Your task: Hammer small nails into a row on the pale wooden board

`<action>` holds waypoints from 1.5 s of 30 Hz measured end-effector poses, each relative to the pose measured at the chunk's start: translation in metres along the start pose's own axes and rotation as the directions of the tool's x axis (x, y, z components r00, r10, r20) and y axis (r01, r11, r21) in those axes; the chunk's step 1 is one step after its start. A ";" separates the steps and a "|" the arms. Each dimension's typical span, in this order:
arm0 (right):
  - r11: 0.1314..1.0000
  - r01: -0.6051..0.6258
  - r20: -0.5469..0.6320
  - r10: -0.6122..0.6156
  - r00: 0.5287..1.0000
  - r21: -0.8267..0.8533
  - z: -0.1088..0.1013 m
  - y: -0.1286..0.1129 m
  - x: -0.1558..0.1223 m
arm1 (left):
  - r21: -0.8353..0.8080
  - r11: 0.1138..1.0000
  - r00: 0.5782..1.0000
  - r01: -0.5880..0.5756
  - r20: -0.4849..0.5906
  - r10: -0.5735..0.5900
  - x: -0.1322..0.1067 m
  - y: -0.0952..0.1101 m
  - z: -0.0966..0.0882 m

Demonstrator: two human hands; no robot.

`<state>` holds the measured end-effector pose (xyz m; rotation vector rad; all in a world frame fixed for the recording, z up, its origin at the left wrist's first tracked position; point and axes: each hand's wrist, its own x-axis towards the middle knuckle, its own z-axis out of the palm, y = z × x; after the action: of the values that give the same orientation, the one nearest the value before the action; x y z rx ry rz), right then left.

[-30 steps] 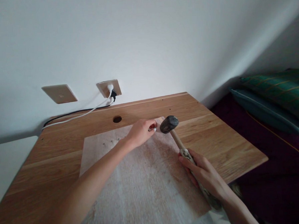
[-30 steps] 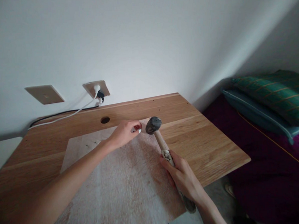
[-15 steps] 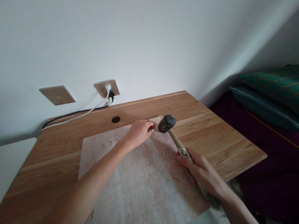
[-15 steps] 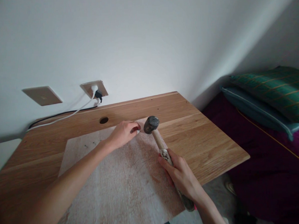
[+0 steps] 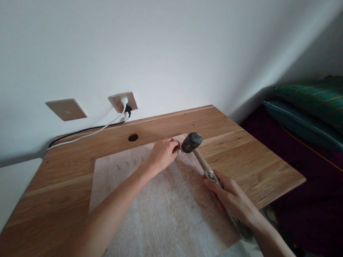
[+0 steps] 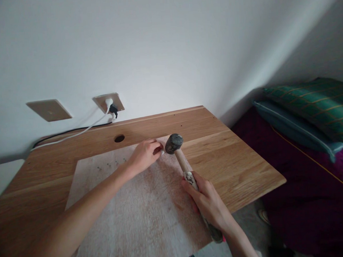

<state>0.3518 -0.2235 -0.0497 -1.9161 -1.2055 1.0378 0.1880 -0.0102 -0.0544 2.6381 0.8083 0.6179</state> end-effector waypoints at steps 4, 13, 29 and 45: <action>1.000 0.006 -0.002 -0.006 1.000 0.002 0.000 -0.001 0.001 | -0.005 0.999 0.999 0.053 -0.010 -0.053 0.000 0.002 0.001; 1.000 0.016 -0.003 -0.016 1.000 0.010 -0.001 -0.002 0.001 | -0.075 0.994 0.996 0.074 -0.049 -0.078 -0.003 0.000 0.010; 0.999 0.030 0.011 -0.031 0.999 0.036 -0.001 0.001 0.001 | -0.086 0.995 0.994 0.058 -0.083 -0.065 -0.007 0.000 0.014; 0.992 0.073 -0.005 -0.074 0.997 -0.102 -0.004 -0.030 0.001 | -0.195 0.970 0.986 0.144 -0.053 -0.157 -0.008 -0.004 0.019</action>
<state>0.3430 -0.2116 -0.0232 -1.9353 -1.3370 0.9449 0.1894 -0.0149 -0.0752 2.3700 0.9115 0.7095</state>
